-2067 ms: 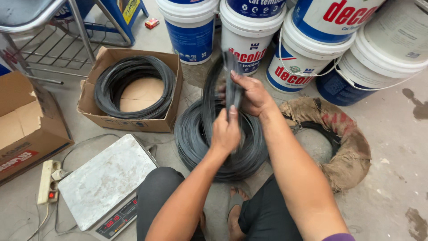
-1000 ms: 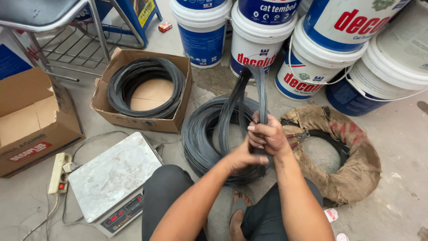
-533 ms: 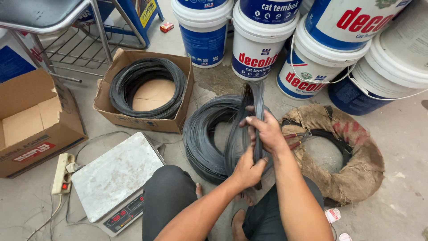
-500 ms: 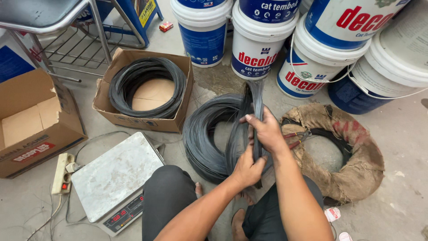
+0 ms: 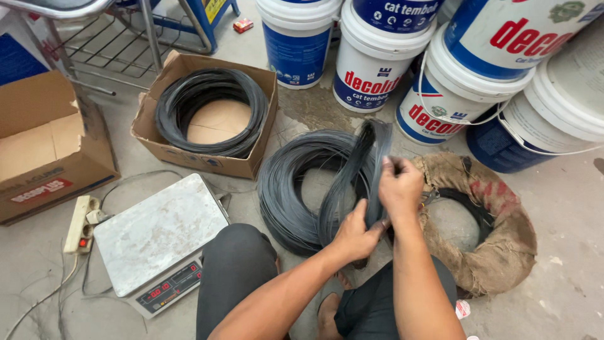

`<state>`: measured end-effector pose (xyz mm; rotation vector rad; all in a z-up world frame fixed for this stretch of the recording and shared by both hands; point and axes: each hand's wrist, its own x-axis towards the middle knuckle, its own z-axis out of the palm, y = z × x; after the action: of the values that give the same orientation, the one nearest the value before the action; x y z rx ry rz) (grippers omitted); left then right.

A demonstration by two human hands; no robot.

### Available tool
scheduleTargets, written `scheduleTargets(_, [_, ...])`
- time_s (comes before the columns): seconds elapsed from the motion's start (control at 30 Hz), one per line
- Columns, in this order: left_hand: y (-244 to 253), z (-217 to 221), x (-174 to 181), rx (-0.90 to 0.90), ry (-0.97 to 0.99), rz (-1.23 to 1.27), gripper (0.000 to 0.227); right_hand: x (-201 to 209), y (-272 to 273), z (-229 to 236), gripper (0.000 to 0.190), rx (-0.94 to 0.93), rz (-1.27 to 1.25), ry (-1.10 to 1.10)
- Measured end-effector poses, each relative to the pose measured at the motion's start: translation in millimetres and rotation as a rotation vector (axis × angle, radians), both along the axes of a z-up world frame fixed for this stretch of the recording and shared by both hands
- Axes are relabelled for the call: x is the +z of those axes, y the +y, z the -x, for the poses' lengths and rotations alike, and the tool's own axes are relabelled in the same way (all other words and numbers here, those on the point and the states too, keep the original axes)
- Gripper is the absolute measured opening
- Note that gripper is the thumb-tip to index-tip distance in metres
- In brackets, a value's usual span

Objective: The person sits on the floor and handles a coil of wire, using pliers to cut a section from the roll. The cut wire is then placed onto a digital scale to measure its weight.

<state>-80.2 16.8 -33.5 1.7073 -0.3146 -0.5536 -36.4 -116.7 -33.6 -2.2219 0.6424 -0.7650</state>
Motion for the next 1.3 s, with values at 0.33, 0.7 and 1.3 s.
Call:
scheduleTargets(0.33, [-4,-1,-22,0.031,-0.084,0.179,0.040,-27,-25,-15,0.017,0.046,-0.434,-0.180])
scheduleTargets(0.7, [-2,-7,-18,0.116,-0.053,0.162,0.036,-45,-50,-16,0.010,0.156,-0.806,-0.158])
scheduleTargets(1.3, [24,-48,39,0.192,-0.188,0.221,0.031,2,20,20,0.067,0.911,-1.038,-0.176])
